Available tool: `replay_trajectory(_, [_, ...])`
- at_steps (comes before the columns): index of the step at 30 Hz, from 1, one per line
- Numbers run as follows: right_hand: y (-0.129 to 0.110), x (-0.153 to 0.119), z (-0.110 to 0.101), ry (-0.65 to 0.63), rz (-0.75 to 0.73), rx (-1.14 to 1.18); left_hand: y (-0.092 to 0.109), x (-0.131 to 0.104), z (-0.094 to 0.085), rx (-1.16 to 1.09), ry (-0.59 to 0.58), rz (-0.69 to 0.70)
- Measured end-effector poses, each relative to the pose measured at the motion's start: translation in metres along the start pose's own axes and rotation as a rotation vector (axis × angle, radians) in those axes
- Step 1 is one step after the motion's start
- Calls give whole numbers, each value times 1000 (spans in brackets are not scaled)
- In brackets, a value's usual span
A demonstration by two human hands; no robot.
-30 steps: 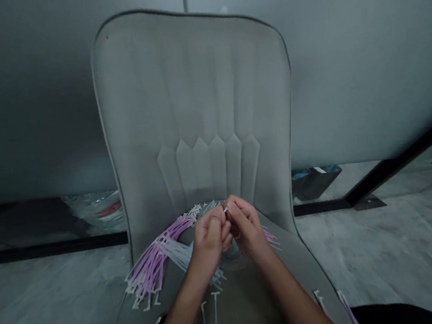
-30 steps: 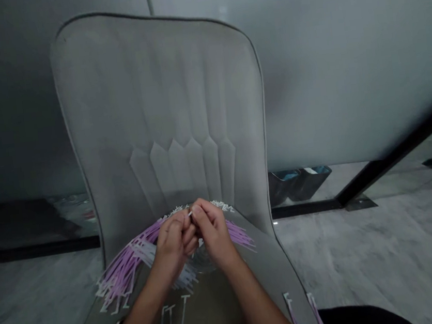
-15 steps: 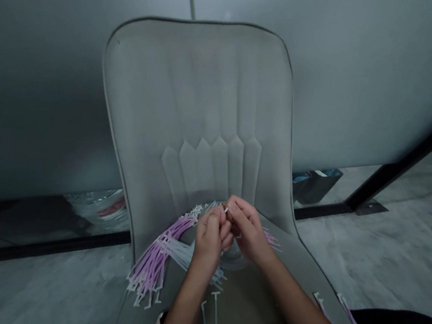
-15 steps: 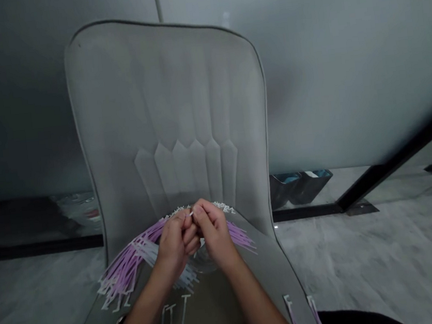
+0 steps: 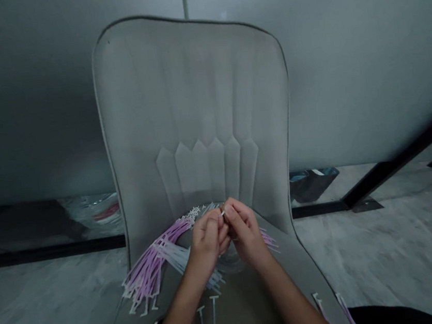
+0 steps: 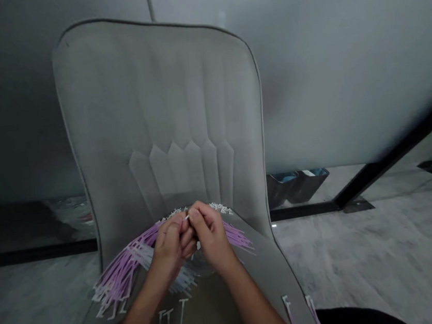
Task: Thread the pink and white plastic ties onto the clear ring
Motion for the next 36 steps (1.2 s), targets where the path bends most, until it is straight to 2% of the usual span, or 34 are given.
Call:
replay_trajectory(7, [-10, 0, 3, 0, -43, -87, 7, -2, 3, 43, -2, 16])
replay_trajectory(15, [-15, 2, 4, 14, -59, -149, 6, -2, 0, 88, 15, 21])
replay_trajectory(25, [-12, 2, 3, 15, 8, -185, 9, -3, -1, 131, 49, 14])
replay_trajectory(36, [-23, 2, 5, 21, -86, -295, 15, -2, -1, 182, 71, 73])
Point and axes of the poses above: each hand's wrist, its own x-axis towards the middle knuckle, its own z-axis out of the palm, y = z × x, the point moved 7 cm from there along x, towards the middle knuckle, and after that the axes turned 12 degrees about -y, right-handed, at the moved point
